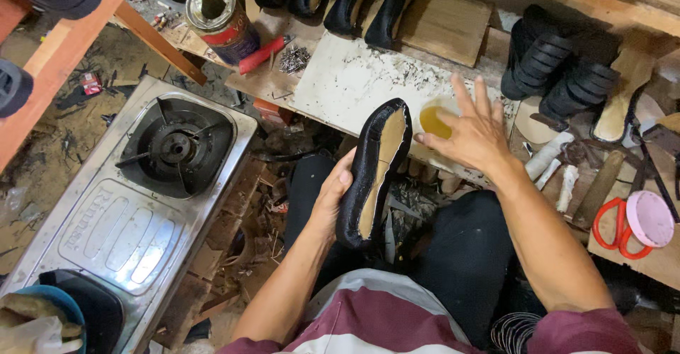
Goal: The person sits and applies a yellow liquid to the soles of black shoes using their fingers. They repeatedly dip their fingers into a small container and spread the liquid along the edges and surface of the sole, then place the shoe on a nearby shelf. The process is repeated for multiple shoes.
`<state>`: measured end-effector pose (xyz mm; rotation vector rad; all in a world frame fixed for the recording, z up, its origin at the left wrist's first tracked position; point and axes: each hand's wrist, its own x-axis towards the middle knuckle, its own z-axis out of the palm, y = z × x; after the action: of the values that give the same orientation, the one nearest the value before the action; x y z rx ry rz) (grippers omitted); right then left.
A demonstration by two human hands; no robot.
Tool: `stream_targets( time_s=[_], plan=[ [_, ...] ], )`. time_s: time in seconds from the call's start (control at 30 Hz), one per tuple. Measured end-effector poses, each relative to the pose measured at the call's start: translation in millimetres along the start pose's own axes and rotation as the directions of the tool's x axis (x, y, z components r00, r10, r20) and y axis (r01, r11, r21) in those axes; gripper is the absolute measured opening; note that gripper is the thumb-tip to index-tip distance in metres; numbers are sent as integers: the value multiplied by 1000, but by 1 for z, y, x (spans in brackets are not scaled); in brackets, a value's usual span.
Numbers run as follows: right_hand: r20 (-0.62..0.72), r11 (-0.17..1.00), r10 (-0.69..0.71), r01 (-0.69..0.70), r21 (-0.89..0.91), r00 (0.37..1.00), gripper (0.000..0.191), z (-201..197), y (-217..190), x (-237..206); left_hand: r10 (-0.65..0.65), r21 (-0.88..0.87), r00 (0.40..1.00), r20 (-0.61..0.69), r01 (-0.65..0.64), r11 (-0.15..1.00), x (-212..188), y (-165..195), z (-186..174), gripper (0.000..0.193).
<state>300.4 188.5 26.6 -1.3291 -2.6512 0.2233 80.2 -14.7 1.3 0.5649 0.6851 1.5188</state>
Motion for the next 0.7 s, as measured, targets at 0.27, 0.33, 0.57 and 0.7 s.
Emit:
stream_targets(
  time_s=[0.27,0.33,0.57,0.7],
  plan=[
    [-86,944,112,-79,322,990,55,-4,-5,-30,11,29,999,-48,-10,1000,4,3,-5,90],
    [-187,846,-20,116,520,982,43,-12,-27,-56,26,33,1000,-17,-25,999,7,2,-3,89],
    [-466,651,-415,613,447,781,35,-10,-124,-122,34,33,999,31,-35,999,18,-1,10,81],
    [-477,753,-351,546,368,806,32,-13,-130,-121,31,29,999,43,-32,999,18,-2,14,78]
  ],
)
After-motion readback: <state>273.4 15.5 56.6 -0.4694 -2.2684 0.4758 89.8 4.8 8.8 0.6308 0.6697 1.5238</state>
